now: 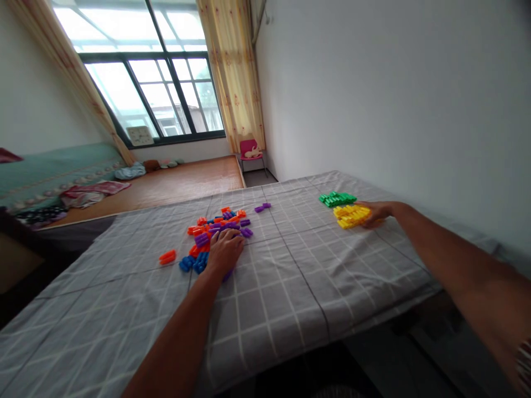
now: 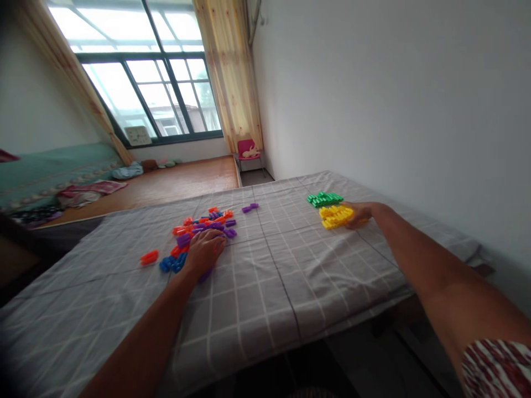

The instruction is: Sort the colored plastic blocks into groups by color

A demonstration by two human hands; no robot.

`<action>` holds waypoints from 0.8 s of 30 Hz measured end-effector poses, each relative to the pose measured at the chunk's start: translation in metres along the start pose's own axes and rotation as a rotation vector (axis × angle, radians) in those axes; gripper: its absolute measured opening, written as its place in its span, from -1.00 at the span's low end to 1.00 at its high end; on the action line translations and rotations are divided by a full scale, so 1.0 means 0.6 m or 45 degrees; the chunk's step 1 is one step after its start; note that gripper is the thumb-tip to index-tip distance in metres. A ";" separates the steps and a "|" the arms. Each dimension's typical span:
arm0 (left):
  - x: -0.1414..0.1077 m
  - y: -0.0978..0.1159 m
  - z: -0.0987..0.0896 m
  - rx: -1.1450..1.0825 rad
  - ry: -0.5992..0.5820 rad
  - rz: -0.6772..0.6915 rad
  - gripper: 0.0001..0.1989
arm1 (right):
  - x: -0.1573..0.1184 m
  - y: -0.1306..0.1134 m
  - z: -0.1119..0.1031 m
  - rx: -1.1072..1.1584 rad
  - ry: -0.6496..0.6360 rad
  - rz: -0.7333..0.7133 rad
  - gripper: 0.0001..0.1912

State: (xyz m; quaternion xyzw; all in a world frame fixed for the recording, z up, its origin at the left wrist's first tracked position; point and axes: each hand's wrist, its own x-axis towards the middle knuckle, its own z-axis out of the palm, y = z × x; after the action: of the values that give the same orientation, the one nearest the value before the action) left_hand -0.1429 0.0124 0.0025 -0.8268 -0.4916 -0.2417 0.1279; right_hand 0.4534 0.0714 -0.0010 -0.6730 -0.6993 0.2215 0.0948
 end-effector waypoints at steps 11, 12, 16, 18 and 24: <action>-0.004 0.017 -0.007 -0.074 -0.043 0.069 -0.68 | 0.062 -0.337 0.132 -0.073 -0.029 -0.374 -0.06; -0.004 0.017 -0.007 -0.069 -0.030 0.070 -0.67 | 0.063 -0.374 0.148 0.020 -0.020 -0.465 -0.05; -0.006 0.009 -0.006 -0.051 0.008 0.048 -0.66 | 0.076 -0.446 0.155 0.456 -0.036 -0.780 -0.18; -0.006 0.003 -0.003 -0.048 0.005 0.056 -0.66 | 0.090 -0.420 0.121 0.477 0.153 -0.651 -0.27; -0.005 -0.003 0.005 -0.014 -0.047 0.075 -0.67 | 0.145 -0.192 -0.007 -0.033 0.525 0.169 -0.32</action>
State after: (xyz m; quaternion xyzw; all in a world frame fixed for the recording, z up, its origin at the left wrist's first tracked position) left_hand -0.1450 0.0123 -0.0017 -0.8459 -0.4680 -0.2254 0.1214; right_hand 0.3450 0.1582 0.0389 -0.7498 -0.6221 0.0759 0.2123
